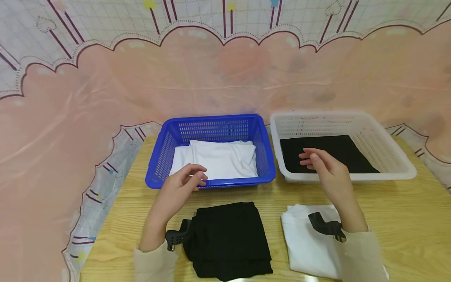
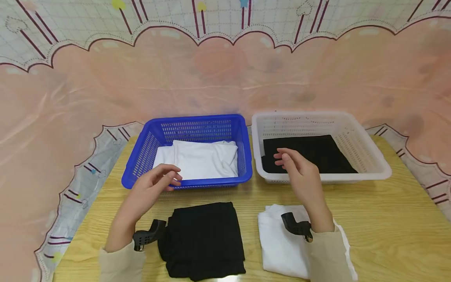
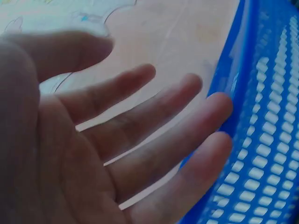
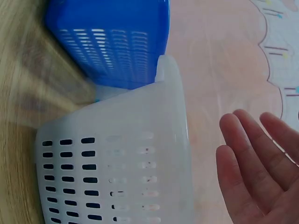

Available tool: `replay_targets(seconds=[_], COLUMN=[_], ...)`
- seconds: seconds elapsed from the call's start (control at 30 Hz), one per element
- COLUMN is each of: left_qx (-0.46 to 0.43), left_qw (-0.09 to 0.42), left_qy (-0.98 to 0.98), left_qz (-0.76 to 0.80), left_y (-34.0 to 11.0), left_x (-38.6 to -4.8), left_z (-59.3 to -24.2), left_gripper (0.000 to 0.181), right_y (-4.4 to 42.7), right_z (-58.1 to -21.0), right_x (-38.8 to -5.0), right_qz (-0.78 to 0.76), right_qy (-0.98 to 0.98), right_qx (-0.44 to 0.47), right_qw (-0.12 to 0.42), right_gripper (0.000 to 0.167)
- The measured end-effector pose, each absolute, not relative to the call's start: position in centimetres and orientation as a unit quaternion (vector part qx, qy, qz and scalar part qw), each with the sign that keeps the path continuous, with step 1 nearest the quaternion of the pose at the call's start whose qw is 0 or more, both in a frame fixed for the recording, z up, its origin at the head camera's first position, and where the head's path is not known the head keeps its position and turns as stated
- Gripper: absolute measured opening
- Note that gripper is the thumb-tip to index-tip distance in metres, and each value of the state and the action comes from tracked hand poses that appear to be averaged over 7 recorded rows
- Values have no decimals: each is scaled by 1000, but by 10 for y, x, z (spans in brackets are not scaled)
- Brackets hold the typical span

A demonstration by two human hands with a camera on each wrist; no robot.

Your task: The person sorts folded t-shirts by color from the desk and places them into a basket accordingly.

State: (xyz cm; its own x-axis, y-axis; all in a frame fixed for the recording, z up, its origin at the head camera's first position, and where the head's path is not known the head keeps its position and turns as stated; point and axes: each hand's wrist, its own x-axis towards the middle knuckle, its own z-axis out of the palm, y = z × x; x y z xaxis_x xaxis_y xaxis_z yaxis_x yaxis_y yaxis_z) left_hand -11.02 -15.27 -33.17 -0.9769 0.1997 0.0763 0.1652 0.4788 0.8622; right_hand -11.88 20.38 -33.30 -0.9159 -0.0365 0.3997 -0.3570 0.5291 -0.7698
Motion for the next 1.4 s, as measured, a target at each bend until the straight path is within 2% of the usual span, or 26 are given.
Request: replay_targets(seconds=[0.17,0.43,0.7,0.87,1.0,1.13,1.27,1.4], left_qx=[115,126,148,155,141,133,142,131], left_qw=[35,95,113,144,152,164,171,178], left_qy=[870,905,940,944,949,949,946,946], left_qz=[478,394,285,253,240,235,237,236], left_y=[-165,-175,-164,-148,-140,-135,-132,-131], left_x=[-105,-101,-107,-110,-111,-112,-111,-110], left_z=[-332,-337,-350,-356,-357,-362,-367,-371], left_gripper=[31,34,26,28,33,43,40,42], right_y=[198,205,197,196,196,194,189,181], right_z=[-327,-352,-360,-362,-359,-358,-361,-370], right_x=[-110,-125,-129,-128,-127,-124,-123,-124], right_qz=[477,466,438,429,419,392,356,327], right_qy=[-856,-867,-884,-890,-894,-898,-899,-902], right_qx=[124,143,146,150,160,193,224,236], right_qw=[153,99,76,51,10,-56,-121,-156], right_gripper=[29,28,25,29,34,33,34,39])
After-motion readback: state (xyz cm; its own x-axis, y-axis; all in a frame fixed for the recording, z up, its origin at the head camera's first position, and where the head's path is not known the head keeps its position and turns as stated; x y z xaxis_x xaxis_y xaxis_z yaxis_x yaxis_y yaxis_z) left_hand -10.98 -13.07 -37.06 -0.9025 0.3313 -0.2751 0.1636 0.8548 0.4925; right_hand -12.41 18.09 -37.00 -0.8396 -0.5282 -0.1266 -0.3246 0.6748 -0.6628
